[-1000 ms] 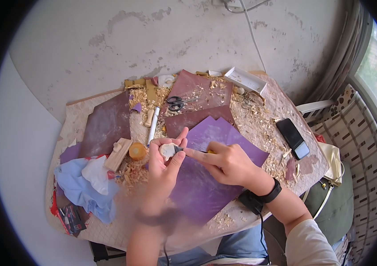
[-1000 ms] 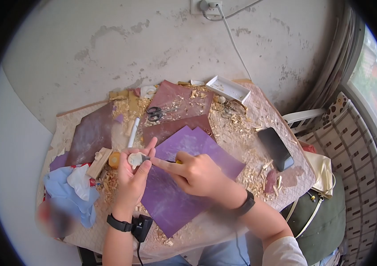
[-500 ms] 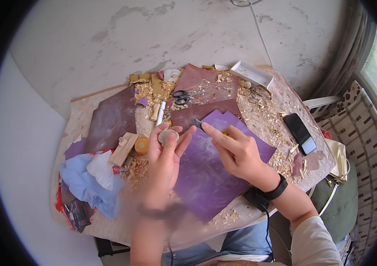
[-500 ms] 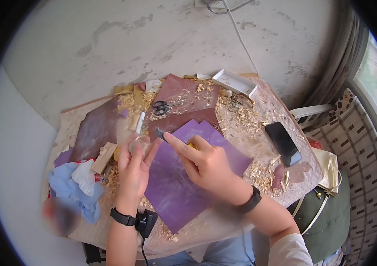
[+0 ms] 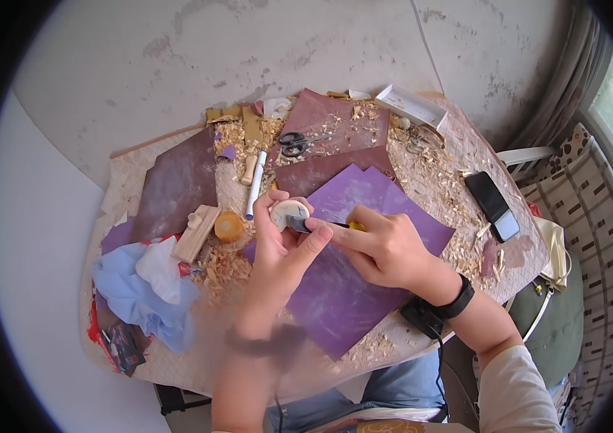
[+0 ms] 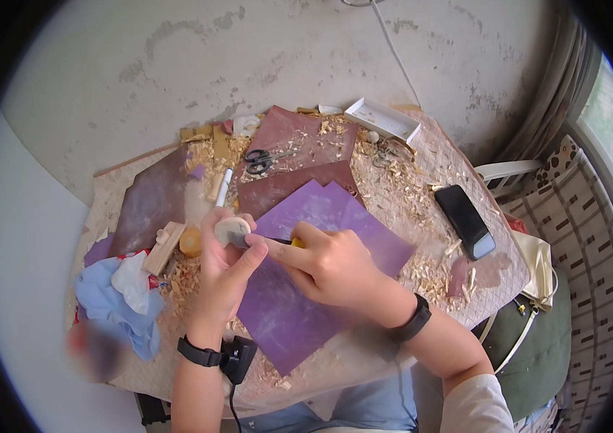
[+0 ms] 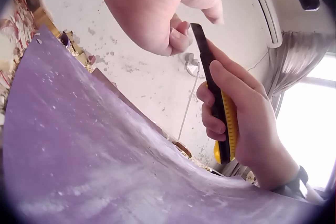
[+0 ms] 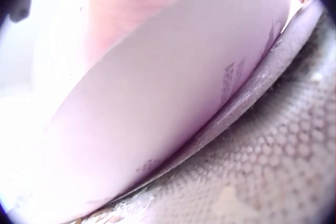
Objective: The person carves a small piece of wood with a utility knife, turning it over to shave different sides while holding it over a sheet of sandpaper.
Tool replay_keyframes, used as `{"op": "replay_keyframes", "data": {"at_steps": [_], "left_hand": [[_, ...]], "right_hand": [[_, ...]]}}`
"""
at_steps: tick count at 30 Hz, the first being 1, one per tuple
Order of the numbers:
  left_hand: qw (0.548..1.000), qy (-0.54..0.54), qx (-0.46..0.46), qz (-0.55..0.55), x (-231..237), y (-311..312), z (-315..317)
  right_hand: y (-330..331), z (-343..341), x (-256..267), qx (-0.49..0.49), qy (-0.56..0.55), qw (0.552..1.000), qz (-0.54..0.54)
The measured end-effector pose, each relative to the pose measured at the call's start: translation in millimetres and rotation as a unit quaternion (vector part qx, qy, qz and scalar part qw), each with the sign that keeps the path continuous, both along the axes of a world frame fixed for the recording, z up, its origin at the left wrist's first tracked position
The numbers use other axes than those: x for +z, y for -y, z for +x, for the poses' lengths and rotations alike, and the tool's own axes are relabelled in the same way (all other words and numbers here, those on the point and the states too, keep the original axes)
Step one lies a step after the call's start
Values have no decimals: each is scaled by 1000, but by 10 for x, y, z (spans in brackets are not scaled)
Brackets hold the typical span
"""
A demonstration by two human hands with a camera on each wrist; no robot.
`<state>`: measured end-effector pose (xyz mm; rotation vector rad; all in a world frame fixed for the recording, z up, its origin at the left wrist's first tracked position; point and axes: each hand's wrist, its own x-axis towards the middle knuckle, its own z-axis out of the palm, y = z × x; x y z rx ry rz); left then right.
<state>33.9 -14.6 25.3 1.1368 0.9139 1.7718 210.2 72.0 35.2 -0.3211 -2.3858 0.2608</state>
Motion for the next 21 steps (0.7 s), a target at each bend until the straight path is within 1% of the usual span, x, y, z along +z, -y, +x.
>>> {"op": "replay_keyframes", "data": {"at_steps": [7, 9, 13, 15, 16, 18, 21], "left_hand": [[999, -19, -6, -30, 31, 13, -16], [997, -72, 24, -31, 17, 20, 0], [996, -74, 34, -34, 15, 29, 39], [993, -98, 70, 10, 6, 29, 53], [993, -98, 69, 10, 2, 32, 47], [991, -117, 59, 7, -3, 41, 25], [992, -113, 62, -6, -6, 51, 27]], "right_hand": [[-4, 6, 16, -7, 4, 1000, 6], [1, 3, 17, -11, 0, 1000, -1], [-2, 0, 34, -18, -17, 1000, -3], [-38, 16, 50, 46, -23, 998, -47], [-55, 16, 37, 45, -23, 998, -48], [-85, 16, -6, 76, -36, 994, -62], [-56, 14, 19, 52, -15, 997, -58]]}}
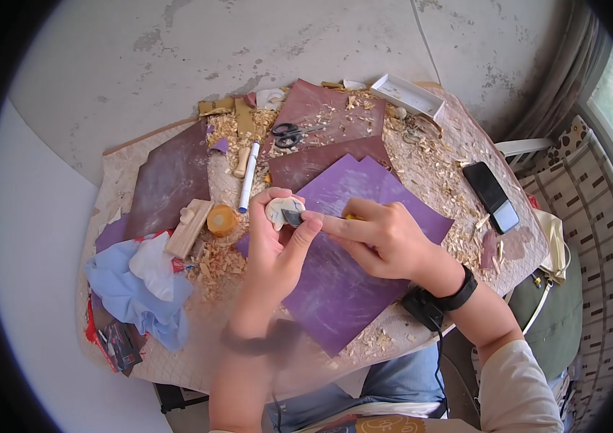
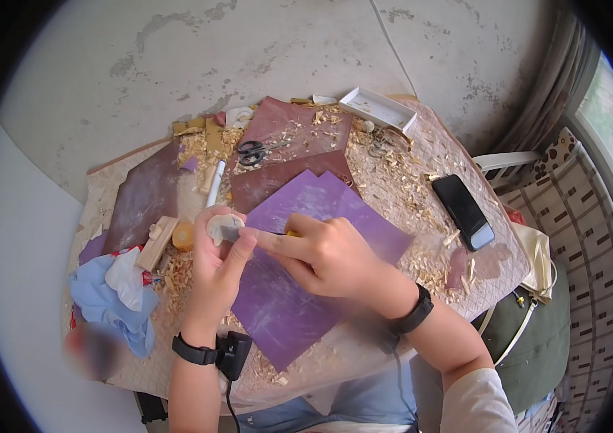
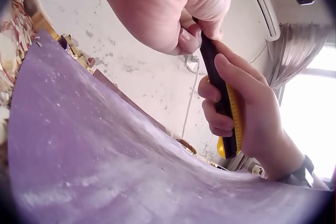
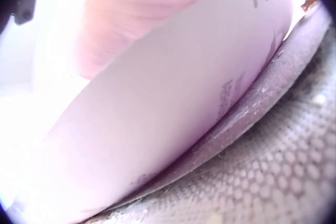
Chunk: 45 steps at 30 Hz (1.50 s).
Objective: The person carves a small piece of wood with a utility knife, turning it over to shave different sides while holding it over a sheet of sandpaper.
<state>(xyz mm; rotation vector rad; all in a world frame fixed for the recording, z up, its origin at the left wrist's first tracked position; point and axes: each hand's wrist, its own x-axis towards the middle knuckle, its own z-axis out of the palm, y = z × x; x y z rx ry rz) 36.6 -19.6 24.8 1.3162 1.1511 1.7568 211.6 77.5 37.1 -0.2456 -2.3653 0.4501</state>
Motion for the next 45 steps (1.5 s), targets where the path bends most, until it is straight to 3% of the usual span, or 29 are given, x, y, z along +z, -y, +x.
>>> {"op": "replay_keyframes", "data": {"at_steps": [3, 7, 10, 16, 21, 27, 30, 40, 42, 45], "left_hand": [[999, 36, -18, -22, -27, -9, -4], [999, 29, -14, -17, 1, -9, 21], [999, -27, 22, 22, 21, -13, 41], [999, 26, -23, -25, -13, 0, 14], [1000, -7, 3, 10, 38, 9, 50], [999, 8, -28, -24, -5, 7, 5], [1000, -1, -16, 14, -13, -6, 41], [998, 19, -60, -28, 3, 16, 18], [1000, 1, -29, -1, 0, 8, 45], [999, 14, -36, 7, -48, -4, 28]], "right_hand": [[67, -28, 27, -49, -5, 998, 33], [24, -16, 13, -38, -12, 999, 21], [-43, -4, -32, 43, -31, 998, -32], [44, -4, 39, -37, 1, 999, 25], [-48, -8, -26, 58, -30, 997, -42], [68, -17, 28, -33, 2, 999, -6], [-18, -22, -37, 46, -36, 998, -38], [49, -10, 19, -20, 19, 999, -25], [-8, -9, -26, 55, -16, 996, -62], [3, -6, -20, 54, -5, 996, -76]]}}
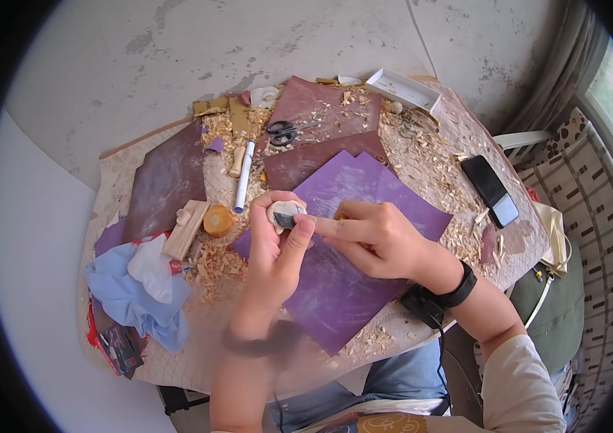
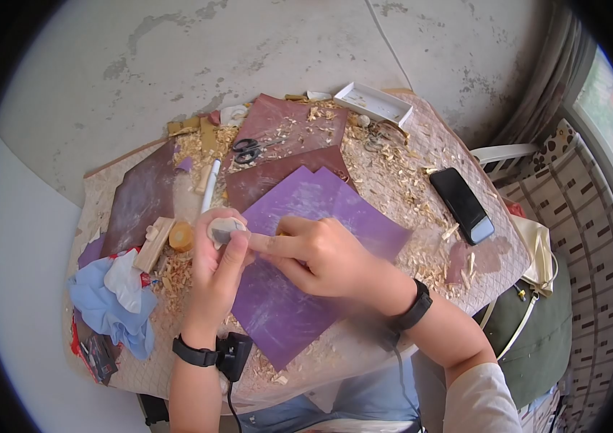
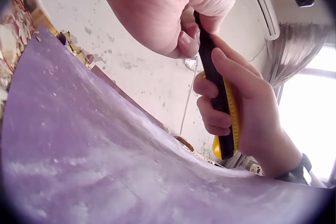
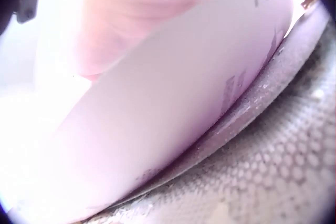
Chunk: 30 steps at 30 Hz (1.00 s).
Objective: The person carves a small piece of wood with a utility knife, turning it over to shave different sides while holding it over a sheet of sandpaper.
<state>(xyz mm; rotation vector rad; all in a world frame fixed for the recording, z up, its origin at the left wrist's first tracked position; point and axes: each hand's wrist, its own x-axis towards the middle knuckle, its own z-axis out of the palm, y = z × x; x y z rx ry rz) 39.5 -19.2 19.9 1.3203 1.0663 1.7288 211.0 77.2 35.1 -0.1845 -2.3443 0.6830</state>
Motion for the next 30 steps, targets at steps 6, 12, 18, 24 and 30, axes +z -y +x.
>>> {"op": "replay_keyframes", "data": {"at_steps": [6, 12, 18, 24, 30], "left_hand": [[999, 9, -26, -33, 58, 33, -14], [1000, 16, -11, -6, 48, 17, 18], [998, 36, -42, -25, 58, 25, -11], [999, 31, 12, -8, 58, 13, 72], [999, 29, -35, -18, 2, 11, -4]], "right_hand": [[77, -33, 16, -72, -4, 997, 41], [-18, -12, -10, 34, -24, 999, -30], [90, -6, 69, -66, 39, 997, 32], [7, -52, -55, 10, -52, 998, -21], [84, -32, 7, -67, 2, 997, 25]]}}
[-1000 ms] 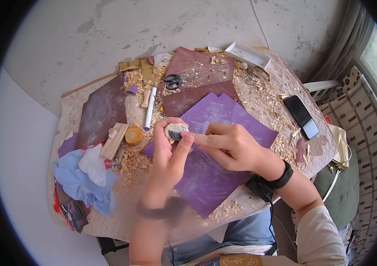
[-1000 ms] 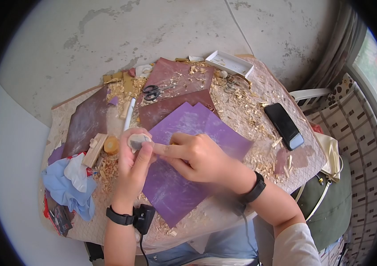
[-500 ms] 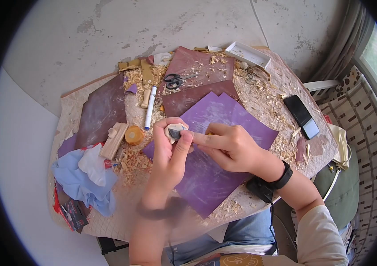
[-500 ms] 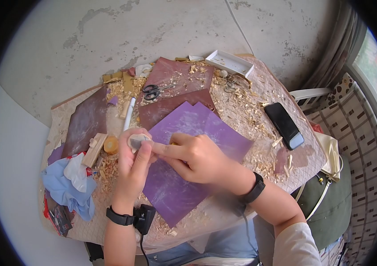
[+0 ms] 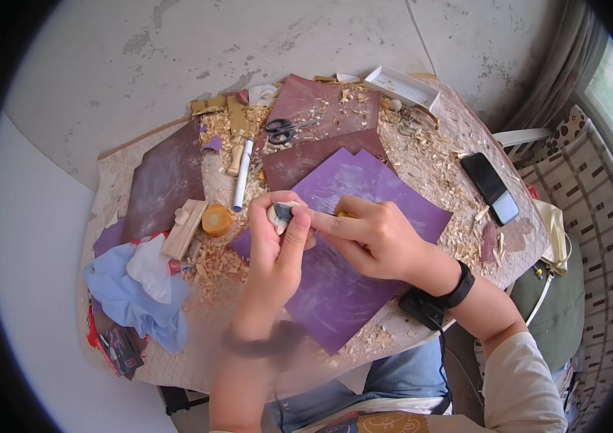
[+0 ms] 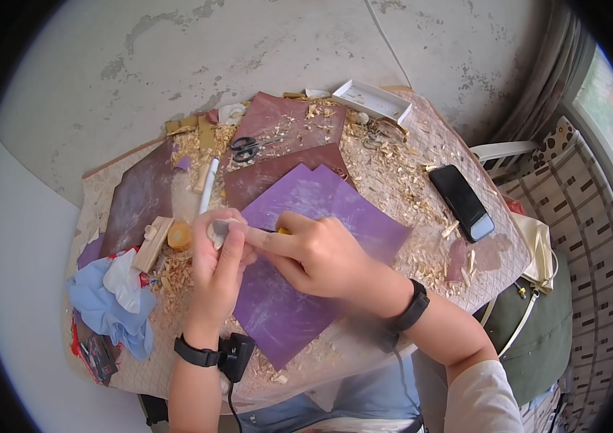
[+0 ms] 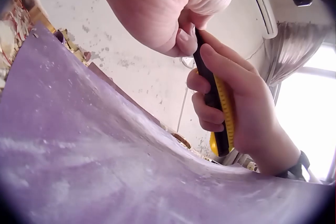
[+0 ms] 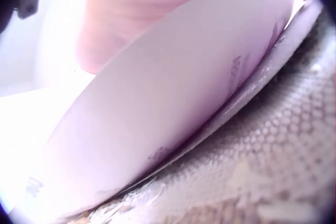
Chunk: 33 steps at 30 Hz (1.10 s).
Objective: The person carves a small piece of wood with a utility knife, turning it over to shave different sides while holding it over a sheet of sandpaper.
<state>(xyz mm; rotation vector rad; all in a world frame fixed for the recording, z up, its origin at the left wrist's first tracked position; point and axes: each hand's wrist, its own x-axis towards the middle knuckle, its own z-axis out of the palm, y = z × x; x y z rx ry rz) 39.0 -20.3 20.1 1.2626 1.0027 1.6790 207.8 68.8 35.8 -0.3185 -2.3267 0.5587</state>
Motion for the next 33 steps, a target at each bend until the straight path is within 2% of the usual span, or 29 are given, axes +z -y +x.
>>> {"op": "replay_keyframes", "data": {"at_steps": [1, 3, 7, 9, 13, 15, 19, 21, 25, 27, 28, 30, 31, 33], "left_hand": [[1000, 0, 0, 0, -1, 0, 3], [999, -21, 18, 22, -3, 3, 18], [999, -19, 29, 5, 15, 18, 19], [1000, 0, 5, -4, 22, 21, -9], [1000, -5, 12, -11, 29, 17, 9], [1000, -13, 14, 4, 33, 24, 16], [1000, -10, 16, 14, 28, 20, 25], [1000, 20, 0, -10, 35, 16, 5], [999, 39, 17, -19, 30, -15, 29], [983, 169, -68, 9, 23, -39, -30], [983, 169, -68, 10, 45, -38, -49], [970, 232, -61, -29, 98, -27, -91], [968, 238, -69, -32, 101, -35, -123], [974, 215, -47, -53, 168, -35, -102]], "right_hand": [[-26, -11, -24, 0, 0, 1000, 0], [-101, -36, -92, 102, -75, 990, -58], [-78, -19, -78, 97, -64, 992, -50], [-5, -15, -31, 27, -20, 999, -22], [-9, -8, -28, -3, -2, 1000, -9], [-73, -24, -83, 77, -61, 994, -49], [-100, -32, -103, 113, -83, 988, -65], [-41, -4, -19, 15, -22, 999, 23], [-37, -11, -28, -20, 6, 997, 68], [-35, -28, -9, -38, -39, 997, 48], [-32, -39, -12, -37, -39, 997, 48], [-27, -73, -26, -78, -148, 986, -19], [-32, -66, -36, -74, -147, 986, -19], [-46, -21, -59, -107, -103, 985, -85]]}}
